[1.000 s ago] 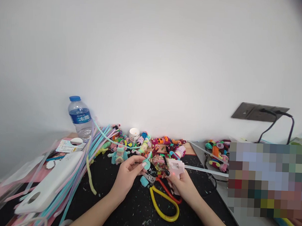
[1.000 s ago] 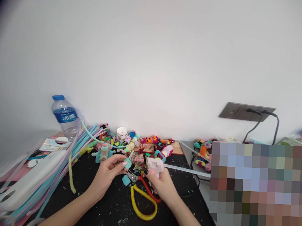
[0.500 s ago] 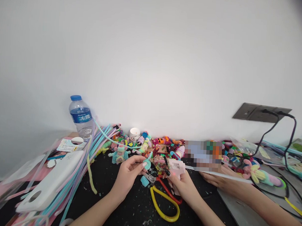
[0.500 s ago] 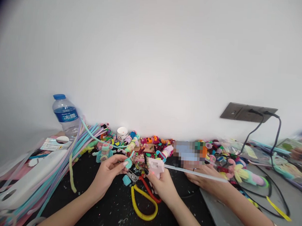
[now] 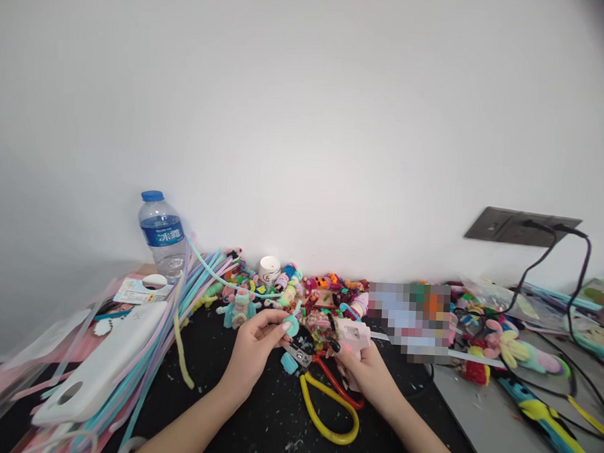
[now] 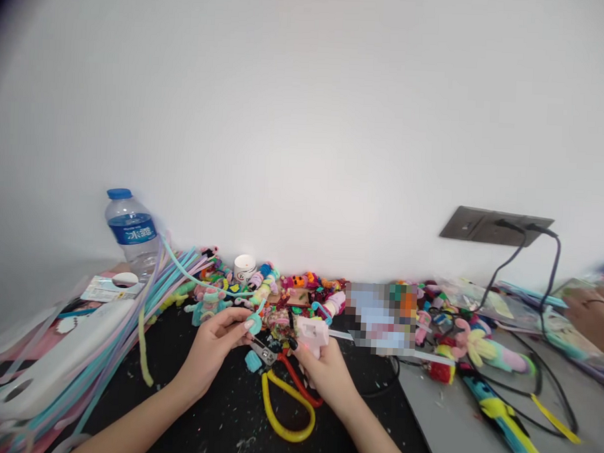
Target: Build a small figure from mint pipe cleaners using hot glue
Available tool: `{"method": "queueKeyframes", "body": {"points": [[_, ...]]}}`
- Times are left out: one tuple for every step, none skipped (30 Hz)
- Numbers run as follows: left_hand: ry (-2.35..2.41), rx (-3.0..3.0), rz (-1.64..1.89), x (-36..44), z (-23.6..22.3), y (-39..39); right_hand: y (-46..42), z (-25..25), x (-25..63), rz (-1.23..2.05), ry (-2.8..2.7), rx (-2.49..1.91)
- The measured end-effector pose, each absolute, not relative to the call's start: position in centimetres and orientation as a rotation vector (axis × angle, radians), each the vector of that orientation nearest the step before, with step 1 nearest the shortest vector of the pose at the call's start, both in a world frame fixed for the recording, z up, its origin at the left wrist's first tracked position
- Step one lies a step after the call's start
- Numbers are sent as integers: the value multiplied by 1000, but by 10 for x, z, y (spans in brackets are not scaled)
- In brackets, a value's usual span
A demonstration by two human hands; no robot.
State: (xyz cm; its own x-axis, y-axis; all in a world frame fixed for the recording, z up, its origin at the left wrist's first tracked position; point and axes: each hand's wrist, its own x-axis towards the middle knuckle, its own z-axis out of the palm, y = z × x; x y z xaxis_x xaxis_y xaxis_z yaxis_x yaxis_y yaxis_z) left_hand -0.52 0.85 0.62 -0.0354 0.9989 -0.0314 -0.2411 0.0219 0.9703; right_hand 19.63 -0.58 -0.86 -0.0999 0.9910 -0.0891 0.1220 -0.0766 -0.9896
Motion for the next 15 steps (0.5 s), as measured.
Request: {"method": "queueKeyframes", "body": {"points": [[1062,983,1329,-5,6,9,-5,-9,197,1300,-1350,-1310],[1055,977,1334,-6,5,9,-5,-10,197,1307,-1362,-1314],[1051,972,1338,-6,5,9,-5,-10,198,1307,-1370,-1320],[1048,971,1340,-6,4,10,-5,-10,198,1301,-1374,-1327],[1045,970,1342,-6,4,10,-5,-10,198,1298,-1376,-1332],[1041,972,1344,-6,3,10,-6,-9,197,1296,-1377,-1337],[1035,974,1347,-7,3,10,-6,-8,197,1295,-1380,-1341],[1031,975,1350,-7,2,11,-6,-7,197,1295,-1387,-1345],[1028,976,1351,-7,1,11,-6,-6,196,1297,-1397,-1348],[1023,977,1351,-7,1,11,-7,-5,196,1292,-1407,-1354],[1020,977,1352,-7,0,11,-7,-4,196,1278,-1420,-1358],[1017,977,1352,-8,-1,11,-7,-3,196,1254,-1436,-1358],[1017,974,1356,-8,-1,11,-7,-3,196,1222,-1451,-1353],[1019,969,1362,-9,-1,12,-7,-2,196,1181,-1458,-1339],[1026,964,1374,-9,-1,12,-7,-2,196,1135,-1467,-1320]]}}
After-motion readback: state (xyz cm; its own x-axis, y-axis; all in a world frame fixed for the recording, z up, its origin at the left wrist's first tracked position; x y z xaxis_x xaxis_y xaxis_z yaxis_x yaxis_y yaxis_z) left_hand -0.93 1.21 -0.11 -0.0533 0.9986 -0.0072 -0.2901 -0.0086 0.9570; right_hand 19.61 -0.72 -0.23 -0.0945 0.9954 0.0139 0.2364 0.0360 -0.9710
